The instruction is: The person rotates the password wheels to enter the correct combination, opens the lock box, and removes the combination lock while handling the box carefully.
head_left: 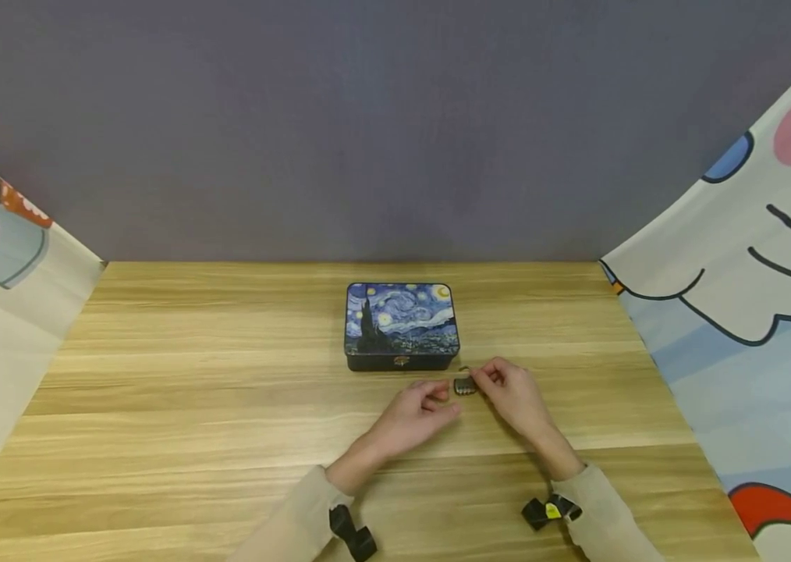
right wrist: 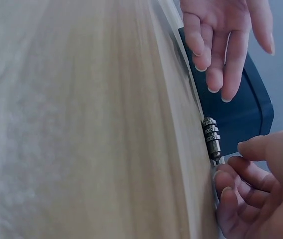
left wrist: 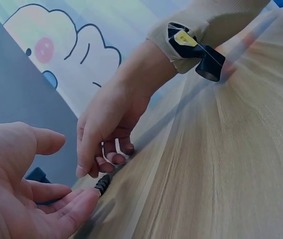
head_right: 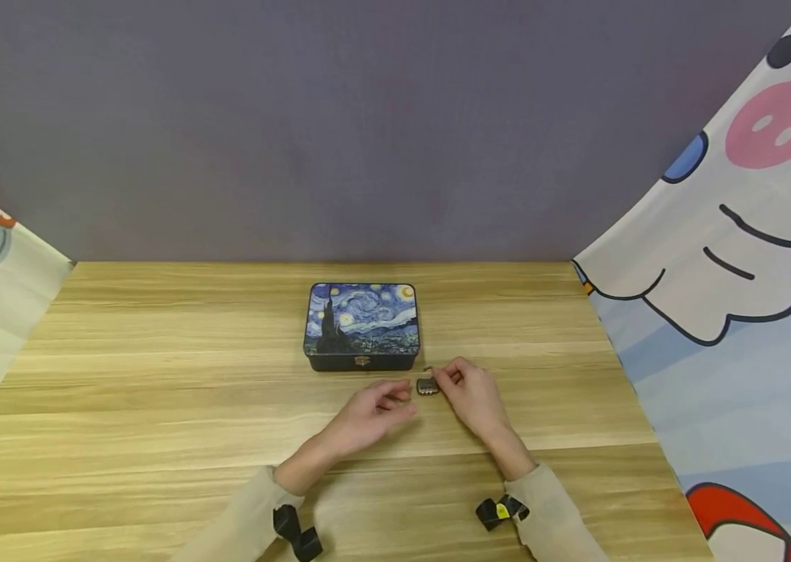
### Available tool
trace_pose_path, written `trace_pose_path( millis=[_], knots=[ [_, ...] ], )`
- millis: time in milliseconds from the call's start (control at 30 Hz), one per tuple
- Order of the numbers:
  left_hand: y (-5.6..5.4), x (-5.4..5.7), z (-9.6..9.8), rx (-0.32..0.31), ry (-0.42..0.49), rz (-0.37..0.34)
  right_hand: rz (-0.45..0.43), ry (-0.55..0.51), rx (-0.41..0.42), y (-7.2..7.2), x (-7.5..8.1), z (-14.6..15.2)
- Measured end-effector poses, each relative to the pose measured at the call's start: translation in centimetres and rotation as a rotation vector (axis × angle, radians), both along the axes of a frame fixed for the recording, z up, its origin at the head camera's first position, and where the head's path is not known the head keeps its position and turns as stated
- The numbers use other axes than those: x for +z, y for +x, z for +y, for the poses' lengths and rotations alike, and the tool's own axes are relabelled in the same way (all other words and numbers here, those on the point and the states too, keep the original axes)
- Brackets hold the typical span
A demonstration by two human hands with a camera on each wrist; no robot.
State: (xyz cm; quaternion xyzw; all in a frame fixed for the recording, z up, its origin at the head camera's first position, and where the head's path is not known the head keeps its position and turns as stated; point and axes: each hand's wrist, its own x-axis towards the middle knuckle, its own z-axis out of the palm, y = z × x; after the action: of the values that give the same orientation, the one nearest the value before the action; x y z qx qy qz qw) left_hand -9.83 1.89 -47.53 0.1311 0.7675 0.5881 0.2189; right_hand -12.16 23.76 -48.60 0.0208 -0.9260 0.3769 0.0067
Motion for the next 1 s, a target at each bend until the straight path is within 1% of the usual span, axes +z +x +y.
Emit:
trace_pose_path(
  millis=[167,400,533,600,800,1000],
  knots=[
    [0.2,0.2,-0.4,-0.008,0.012,0.023,0.009,-0.005,0.009,0.1,0.1,0.0],
    [0.5,0.8,-1.4,-0.027,0.005,0.049,0.022,-0.011,0.019,0.0,0.2,-0.1],
    [0.7,1.0,-2.1,-0.032,-0.02,0.09,0.035,-0.017,0.024,0.0,0.2,-0.1],
    [0.8,1.0,-2.5,-0.027,-0.039,0.113,0.044,-0.023,0.032,0.0,0.2,-0.1],
    [0.9,1.1,-3.8,0.004,-0.047,0.165,0.08,-0.017,0.043,0.0,0.1,0.2],
    [1.0,1.3,-5.1,0.027,-0.066,0.197,0.095,-0.017,0.052,0.1,0.3,0.3]
  ],
)
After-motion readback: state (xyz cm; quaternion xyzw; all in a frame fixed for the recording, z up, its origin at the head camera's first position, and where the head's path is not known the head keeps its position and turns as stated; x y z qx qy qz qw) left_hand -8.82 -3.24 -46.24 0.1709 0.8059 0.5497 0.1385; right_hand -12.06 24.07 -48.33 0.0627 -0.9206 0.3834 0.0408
